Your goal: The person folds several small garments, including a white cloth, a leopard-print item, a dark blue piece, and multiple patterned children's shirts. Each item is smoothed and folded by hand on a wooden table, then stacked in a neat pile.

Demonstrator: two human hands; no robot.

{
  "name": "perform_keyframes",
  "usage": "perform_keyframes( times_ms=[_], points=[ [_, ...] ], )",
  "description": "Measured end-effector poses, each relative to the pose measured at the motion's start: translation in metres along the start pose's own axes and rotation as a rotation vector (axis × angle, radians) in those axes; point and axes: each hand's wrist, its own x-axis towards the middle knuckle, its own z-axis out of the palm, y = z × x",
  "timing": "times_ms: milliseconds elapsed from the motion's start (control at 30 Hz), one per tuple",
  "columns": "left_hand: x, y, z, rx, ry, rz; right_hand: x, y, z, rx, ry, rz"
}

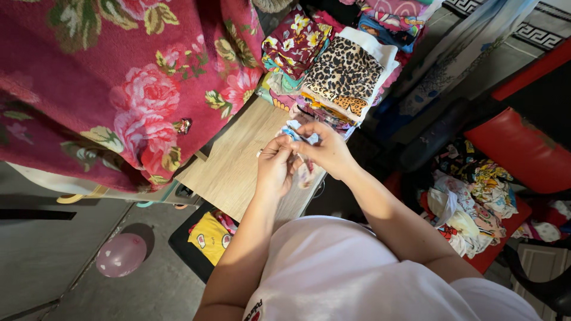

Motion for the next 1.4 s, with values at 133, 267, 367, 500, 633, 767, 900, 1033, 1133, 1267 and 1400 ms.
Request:
perform_keyframes(
  times_ms=[133, 267, 367, 500, 633, 767, 900, 1033, 1133, 1267, 1400],
  points=[
    [0.005, -0.002, -0.008, -0.116, 0.059, -0.125, -0.015, -0.009, 0.003, -0.425, 0.197, -0.409],
    [0.009, -0.006, -0.013, -0.149, -0.017, -0.077, -0.022, -0.006, 0.006, -0.625, 0.278, -0.571],
    [0.009, -0.009, -0.012, -0.138, -0.064, -0.045, -0.017, 0.014, 0.002, -0.705, 0.334, -0.611],
    [0.008, 0.009, -0.010, -0.307, -0.044, -0.174, 0.000, 0.049, -0.015, -0.266, 0.247, -0.121],
    [0.005, 0.052, -0.022, -0.481, -0.502, -0.561, 0.005, 0.056, -0.054, 0.814, -0.139, 0.066],
    [0.014, 0.084, -0.035, 0.648, -0.404, -0.313, 0.006, 0.028, -0.078, 1.014, -0.071, 0.402],
    [0.028, 0.110, -0.034, 0.922, -0.357, -0.209, 0.000, 0.012, -0.090, 0.911, 0.053, 0.298],
    [0.027, 0.113, -0.007, 0.875, -0.275, -0.060, 0.003, 0.035, -0.085, -0.162, 0.298, -0.084],
    [0.022, 0.089, 0.038, 0.839, -0.263, 0.158, -0.003, 0.061, -0.052, 0.069, 0.256, -0.594],
    [-0.027, 0.042, 0.096, 1.210, -0.488, 0.542, 0.005, 0.071, 0.024, 0.134, 0.192, -0.305],
    [-0.104, 0.020, 0.093, 1.437, -0.947, 0.213, 0.032, 0.042, 0.056, 0.069, 0.367, -0.143]
  ],
)
